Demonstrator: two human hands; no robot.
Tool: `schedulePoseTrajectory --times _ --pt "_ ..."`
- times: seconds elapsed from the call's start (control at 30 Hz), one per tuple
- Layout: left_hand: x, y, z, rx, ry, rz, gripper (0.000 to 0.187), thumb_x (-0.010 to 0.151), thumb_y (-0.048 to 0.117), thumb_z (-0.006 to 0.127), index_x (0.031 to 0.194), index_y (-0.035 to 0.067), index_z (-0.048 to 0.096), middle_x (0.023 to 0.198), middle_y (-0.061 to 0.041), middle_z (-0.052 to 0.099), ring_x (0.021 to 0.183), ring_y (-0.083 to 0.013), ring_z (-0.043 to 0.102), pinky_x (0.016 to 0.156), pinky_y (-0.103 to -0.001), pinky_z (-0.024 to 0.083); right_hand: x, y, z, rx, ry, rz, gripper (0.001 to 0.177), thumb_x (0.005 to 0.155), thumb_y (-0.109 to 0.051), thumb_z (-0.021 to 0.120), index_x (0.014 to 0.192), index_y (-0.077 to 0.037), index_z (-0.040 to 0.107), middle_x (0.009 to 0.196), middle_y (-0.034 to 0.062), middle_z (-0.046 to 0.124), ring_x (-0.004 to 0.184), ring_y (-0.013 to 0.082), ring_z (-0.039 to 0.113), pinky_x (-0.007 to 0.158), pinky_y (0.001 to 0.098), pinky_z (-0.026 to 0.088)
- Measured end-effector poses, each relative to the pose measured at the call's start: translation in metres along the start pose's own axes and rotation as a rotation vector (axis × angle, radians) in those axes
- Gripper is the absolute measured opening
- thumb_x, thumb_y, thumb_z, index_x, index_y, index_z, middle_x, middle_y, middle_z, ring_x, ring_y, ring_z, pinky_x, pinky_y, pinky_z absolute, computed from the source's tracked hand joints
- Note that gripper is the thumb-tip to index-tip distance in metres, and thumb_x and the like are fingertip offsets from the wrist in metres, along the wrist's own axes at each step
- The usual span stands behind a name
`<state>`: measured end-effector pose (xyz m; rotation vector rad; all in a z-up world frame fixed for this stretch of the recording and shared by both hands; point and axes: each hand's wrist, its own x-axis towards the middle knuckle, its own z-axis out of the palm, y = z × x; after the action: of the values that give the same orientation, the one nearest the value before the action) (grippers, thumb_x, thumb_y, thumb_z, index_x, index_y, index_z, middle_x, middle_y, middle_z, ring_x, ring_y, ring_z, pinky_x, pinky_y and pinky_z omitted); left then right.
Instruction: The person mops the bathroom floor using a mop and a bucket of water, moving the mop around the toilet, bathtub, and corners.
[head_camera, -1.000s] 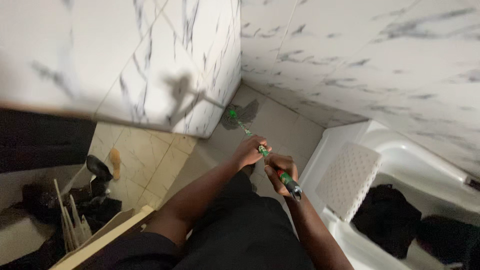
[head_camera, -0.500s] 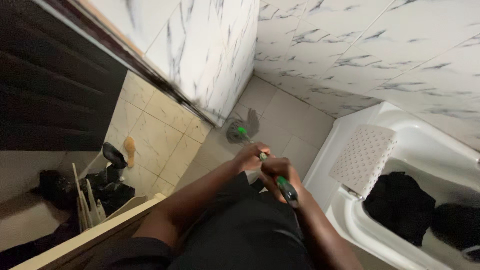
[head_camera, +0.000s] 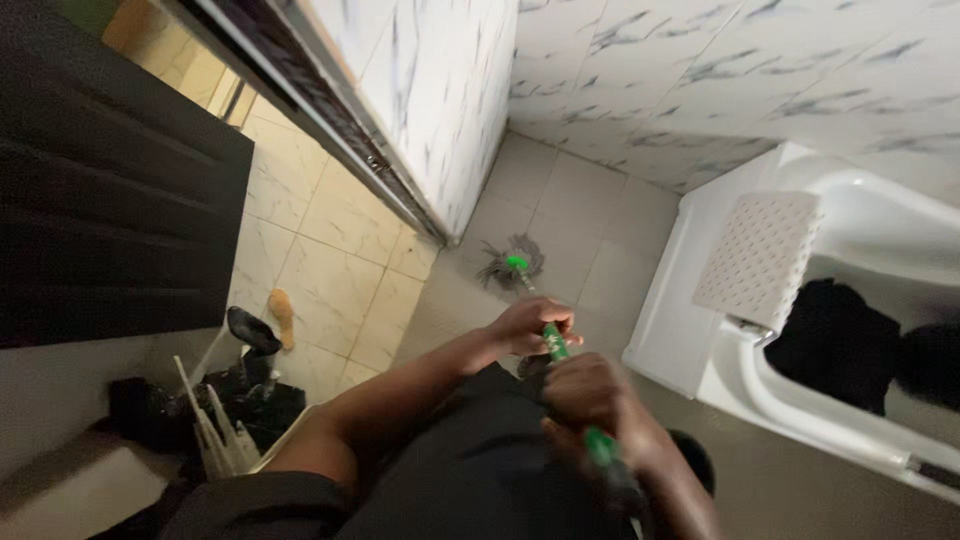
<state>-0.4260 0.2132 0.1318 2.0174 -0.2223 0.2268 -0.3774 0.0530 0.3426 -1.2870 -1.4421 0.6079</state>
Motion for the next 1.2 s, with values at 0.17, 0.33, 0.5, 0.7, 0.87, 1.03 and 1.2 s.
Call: schedulePoseTrajectory --times 0.17,0.33,0.5,0.7,0.87,1.03,1.2 --pt "-0.017 -0.015 0.006 0.035 0.006 -0.046 0.037 0.097 0.032 0.069 0.071 0.013 0.053 0.063 -0.001 0.058 0.058 -0.0215 0.056 0.059 -0.04 0.043 -0.012 0.014 0.038 -0.032 0.17 0.018 0.038 0.084 -0.01 0.067 0.062 -0.017 0.037 0.052 -0.0025 0.032 0.045 0.0129 0.037 0.045 0.0334 0.032" --pt "-0.041 -0.051 0.007 0.049 0.033 -0.053 0.039 0.101 0.03 0.068 0.075 0.01 0.048 0.066 -0.004 0.056 0.065 -0.0223 0.058 0.064 -0.04 0.045 -0.022 0.072 0.087 -0.079 0.414 -0.131 0.029 0.085 -0.009 0.061 0.062 -0.013 0.044 0.052 -0.0002 0.043 0.045 0.0133 0.044 0.045 0.03 0.04" --pt "-0.066 -0.092 0.018 0.051 -0.088 -0.083 0.031 0.091 0.032 0.071 0.079 0.01 0.053 0.071 -0.004 0.062 0.07 -0.0235 0.063 0.066 -0.04 0.049 -0.046 0.088 0.121 -0.066 0.469 -0.103 0.022 0.093 -0.005 0.06 0.074 -0.005 0.049 0.067 0.0097 0.053 0.061 0.0226 0.056 0.059 0.0369 0.048" --pt "-0.061 -0.128 0.029 0.122 -0.163 -0.115 0.029 0.096 0.028 0.069 0.084 0.008 0.053 0.076 -0.008 0.061 0.075 -0.029 0.061 0.066 -0.043 0.047 -0.068 0.144 0.142 -0.335 0.612 0.031 0.018 0.087 -0.007 0.062 0.073 -0.006 0.052 0.066 0.0084 0.056 0.055 0.0192 0.053 0.054 0.0341 0.046" --pt "-0.047 -0.142 0.031 0.115 -0.19 -0.206 0.034 0.097 0.03 0.069 0.082 0.006 0.05 0.075 -0.01 0.058 0.073 -0.0292 0.06 0.069 -0.044 0.048 -0.06 0.131 0.14 -0.247 0.657 0.077 0.013 0.088 -0.007 0.059 0.077 -0.004 0.053 0.068 0.008 0.051 0.056 0.0189 0.049 0.054 0.0348 0.04" --pt "-0.057 -0.124 0.041 0.079 -0.147 -0.319 0.029 0.095 0.03 0.066 0.082 0.008 0.052 0.077 -0.006 0.062 0.073 -0.0259 0.063 0.068 -0.042 0.051 -0.057 0.129 0.156 -0.364 0.635 0.221 0.018 0.08 -0.003 0.058 0.068 -0.008 0.046 0.061 0.0038 0.049 0.049 0.017 0.043 0.048 0.0324 0.039" --pt "-0.071 -0.095 0.055 0.008 -0.219 -0.178 0.029 0.099 0.028 0.065 0.085 0.007 0.051 0.08 -0.009 0.061 0.077 -0.0291 0.063 0.068 -0.045 0.048 -0.061 0.107 0.15 -0.443 0.509 0.311 0.022 0.078 -0.004 0.065 0.069 -0.009 0.046 0.06 0.0058 0.043 0.049 0.0214 0.043 0.047 0.0353 0.038"
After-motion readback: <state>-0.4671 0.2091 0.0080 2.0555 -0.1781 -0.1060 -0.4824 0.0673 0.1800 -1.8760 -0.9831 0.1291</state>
